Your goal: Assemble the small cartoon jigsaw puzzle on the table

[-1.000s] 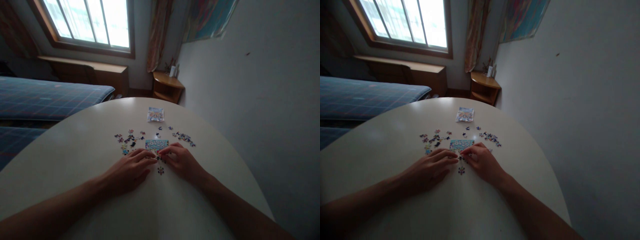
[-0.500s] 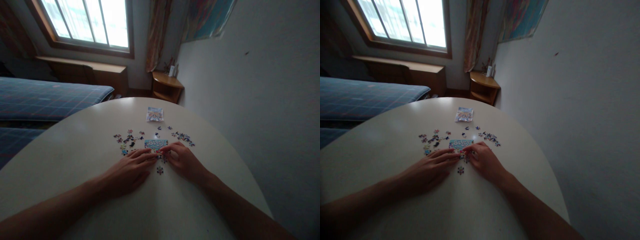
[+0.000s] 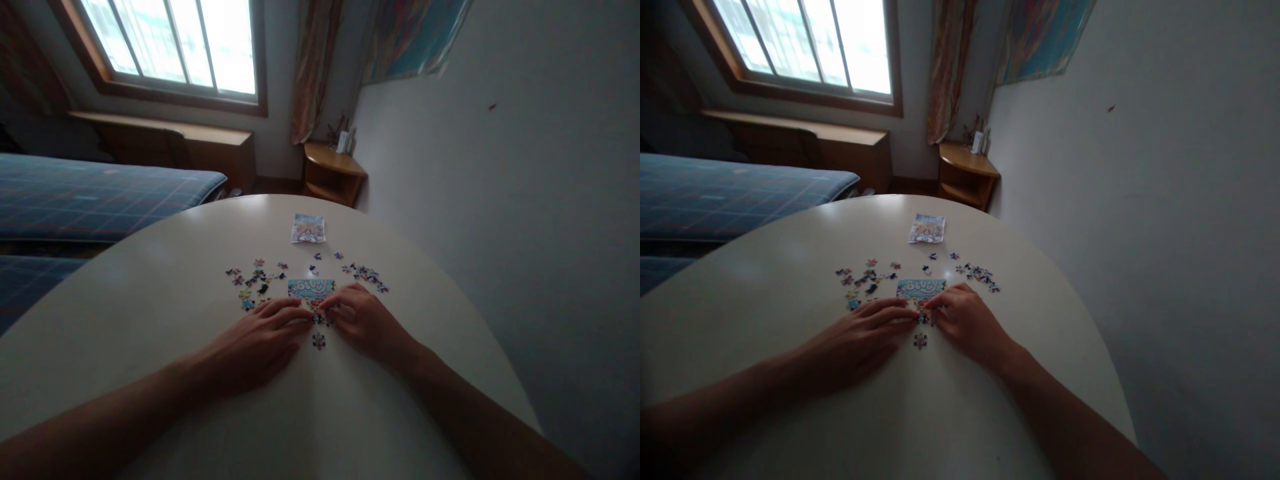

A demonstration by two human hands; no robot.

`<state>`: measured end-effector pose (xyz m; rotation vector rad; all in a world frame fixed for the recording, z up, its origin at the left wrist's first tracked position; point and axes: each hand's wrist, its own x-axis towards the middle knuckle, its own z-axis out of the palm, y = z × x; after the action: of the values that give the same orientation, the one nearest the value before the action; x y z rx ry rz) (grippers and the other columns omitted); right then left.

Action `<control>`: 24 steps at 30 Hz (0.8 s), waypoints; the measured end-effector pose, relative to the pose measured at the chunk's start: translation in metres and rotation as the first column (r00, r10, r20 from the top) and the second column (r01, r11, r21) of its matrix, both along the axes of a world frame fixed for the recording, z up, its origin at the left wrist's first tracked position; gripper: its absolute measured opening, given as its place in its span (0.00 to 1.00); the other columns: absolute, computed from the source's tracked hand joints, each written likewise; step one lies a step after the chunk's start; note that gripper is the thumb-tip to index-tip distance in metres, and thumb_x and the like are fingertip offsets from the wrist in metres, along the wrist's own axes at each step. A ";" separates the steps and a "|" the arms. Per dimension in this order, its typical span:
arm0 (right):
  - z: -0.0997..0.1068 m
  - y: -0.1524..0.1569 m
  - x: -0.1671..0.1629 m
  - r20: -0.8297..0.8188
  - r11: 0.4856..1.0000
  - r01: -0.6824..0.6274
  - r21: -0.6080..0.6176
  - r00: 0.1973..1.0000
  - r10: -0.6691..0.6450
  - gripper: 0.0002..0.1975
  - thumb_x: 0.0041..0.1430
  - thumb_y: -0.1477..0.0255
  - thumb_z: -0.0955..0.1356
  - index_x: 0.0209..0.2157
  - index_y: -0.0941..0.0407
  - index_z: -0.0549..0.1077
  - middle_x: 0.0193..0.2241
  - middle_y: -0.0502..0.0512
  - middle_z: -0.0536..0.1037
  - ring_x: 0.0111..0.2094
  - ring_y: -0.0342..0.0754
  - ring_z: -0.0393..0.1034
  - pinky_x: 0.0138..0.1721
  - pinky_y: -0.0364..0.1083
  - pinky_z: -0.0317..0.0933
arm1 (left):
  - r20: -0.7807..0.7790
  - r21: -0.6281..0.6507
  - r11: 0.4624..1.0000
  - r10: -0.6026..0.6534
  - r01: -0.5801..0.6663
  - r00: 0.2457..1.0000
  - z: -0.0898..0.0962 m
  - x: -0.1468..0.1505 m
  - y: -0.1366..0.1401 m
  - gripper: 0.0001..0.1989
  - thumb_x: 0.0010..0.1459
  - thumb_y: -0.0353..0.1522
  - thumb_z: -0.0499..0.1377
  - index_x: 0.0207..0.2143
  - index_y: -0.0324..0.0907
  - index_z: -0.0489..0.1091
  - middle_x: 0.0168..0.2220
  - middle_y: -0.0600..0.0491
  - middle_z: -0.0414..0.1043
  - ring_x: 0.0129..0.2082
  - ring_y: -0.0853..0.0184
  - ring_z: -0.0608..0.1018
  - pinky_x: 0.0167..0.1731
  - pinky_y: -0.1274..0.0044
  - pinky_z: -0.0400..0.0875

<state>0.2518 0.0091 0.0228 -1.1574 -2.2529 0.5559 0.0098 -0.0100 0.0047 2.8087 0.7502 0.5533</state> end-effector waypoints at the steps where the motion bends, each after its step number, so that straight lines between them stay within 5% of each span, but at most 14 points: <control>1: 0.000 0.000 0.000 0.002 1.000 -0.003 0.003 1.000 0.003 0.08 0.57 0.79 0.69 0.37 0.53 0.78 0.36 0.51 0.81 0.41 0.48 0.71 0.48 0.49 0.62 | 0.001 0.003 1.000 0.001 -0.001 1.000 0.000 0.000 0.000 0.20 0.64 0.25 0.51 0.58 0.40 0.63 0.59 0.47 0.66 0.62 0.57 0.62 0.60 0.61 0.64; 14: -0.001 0.001 0.004 0.075 0.997 -0.015 0.074 0.997 0.010 0.11 0.57 0.81 0.70 0.37 0.51 0.79 0.38 0.50 0.81 0.44 0.48 0.70 0.50 0.51 0.61 | -0.066 0.014 1.000 0.015 -0.015 0.998 0.003 0.000 -0.001 0.21 0.66 0.29 0.50 0.61 0.42 0.61 0.62 0.49 0.63 0.62 0.55 0.61 0.60 0.61 0.63; 24: 0.016 -0.004 0.013 0.389 0.965 -0.186 0.184 0.916 0.103 0.12 0.58 0.79 0.70 0.39 0.49 0.79 0.41 0.52 0.80 0.43 0.49 0.71 0.48 0.52 0.58 | -0.106 0.026 0.999 0.025 -0.023 0.994 0.009 0.002 -0.003 0.23 0.63 0.31 0.54 0.60 0.41 0.60 0.61 0.48 0.64 0.61 0.53 0.62 0.59 0.59 0.62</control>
<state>0.2643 0.0046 0.0393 -1.0592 -2.6647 0.1365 0.0114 -0.0134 0.0137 2.8748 0.8037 0.4216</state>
